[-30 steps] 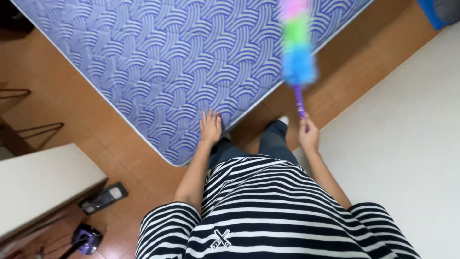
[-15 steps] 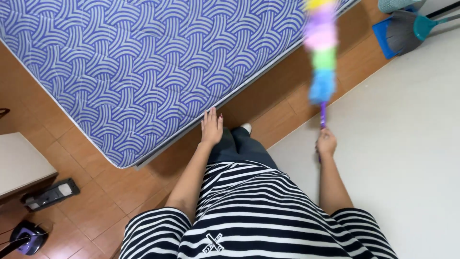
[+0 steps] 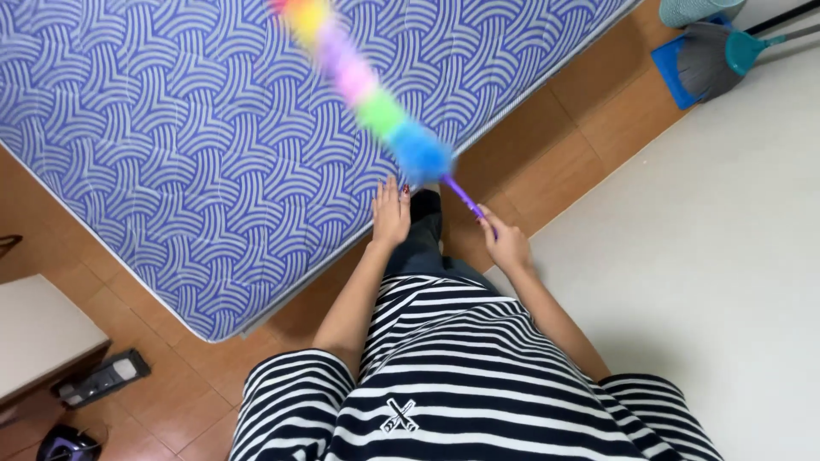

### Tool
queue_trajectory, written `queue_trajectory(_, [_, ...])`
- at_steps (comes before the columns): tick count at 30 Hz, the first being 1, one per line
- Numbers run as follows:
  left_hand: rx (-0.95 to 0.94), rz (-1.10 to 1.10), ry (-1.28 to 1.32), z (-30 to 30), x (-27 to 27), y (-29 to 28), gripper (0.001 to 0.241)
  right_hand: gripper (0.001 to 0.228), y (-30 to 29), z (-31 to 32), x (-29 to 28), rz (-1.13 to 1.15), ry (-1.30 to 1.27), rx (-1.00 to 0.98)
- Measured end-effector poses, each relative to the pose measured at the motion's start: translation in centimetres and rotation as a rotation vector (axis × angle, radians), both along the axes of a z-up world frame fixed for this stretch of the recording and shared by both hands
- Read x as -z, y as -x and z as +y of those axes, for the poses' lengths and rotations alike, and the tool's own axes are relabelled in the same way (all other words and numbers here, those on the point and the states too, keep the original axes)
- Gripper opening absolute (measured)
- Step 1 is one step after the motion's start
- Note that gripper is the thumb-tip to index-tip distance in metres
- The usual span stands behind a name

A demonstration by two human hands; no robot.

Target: Dusting a blue patterned mattress with a colorful feather duster.

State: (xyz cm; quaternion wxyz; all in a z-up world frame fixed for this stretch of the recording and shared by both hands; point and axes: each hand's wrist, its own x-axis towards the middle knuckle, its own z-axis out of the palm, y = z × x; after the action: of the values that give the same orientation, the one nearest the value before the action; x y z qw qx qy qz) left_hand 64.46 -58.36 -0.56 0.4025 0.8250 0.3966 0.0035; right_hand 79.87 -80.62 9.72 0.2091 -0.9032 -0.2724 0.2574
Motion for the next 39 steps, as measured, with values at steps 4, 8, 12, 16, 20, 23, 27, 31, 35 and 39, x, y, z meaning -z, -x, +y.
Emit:
queue_trajectory(4, [-0.012,0.028,0.011,2.2,1.2,-2.5,0.064,0.040,-5.2,-0.7,2.5,-0.039,0.290,-0.143])
queue_trajectory(8, [0.051,-0.002,-0.078,4.5,-0.4,-4.1,0.066,0.036,-13.1,-6.1,7.0,-0.075,0.306,0.262])
queue_trajectory(12, [0.042,0.064,-0.051,6.3,-1.9,-4.2,0.067,0.029,-19.9,-8.2,7.8,-0.170,0.261,0.551])
queue_trajectory(16, [-0.064,0.042,-0.083,7.2,-2.1,-4.4,0.067,0.031,-22.2,-3.9,6.0,-0.333,-0.094,0.534])
queue_trajectory(20, [-0.102,0.047,-0.082,7.0,-2.0,-6.5,0.067,0.036,-19.6,0.2,3.7,-0.180,-0.230,0.319])
queue_trajectory(23, [-0.144,0.072,-0.055,6.1,-1.7,-9.3,0.068,0.043,-17.8,3.0,1.4,0.053,-0.227,0.041])
queue_trajectory(27, [-0.288,0.025,0.015,3.8,-2.3,-13.7,0.073,0.043,-20.3,4.0,1.7,0.295,-0.186,-0.342])
queue_trajectory(31, [-0.522,-0.153,0.015,0.8,-2.1,-17.5,0.078,0.040,-28.1,4.2,0.0,0.176,0.137,-0.470])
queue_trajectory(35, [-0.397,-0.163,-0.026,-1.1,-0.9,-20.5,0.077,0.033,-39.5,-1.4,6.7,0.011,0.171,-0.184])
queue_trajectory(39, [-0.359,-0.030,0.043,-1.8,-3.8,-24.0,0.075,0.030,-49.7,-4.8,13.1,-0.139,-0.072,0.078])
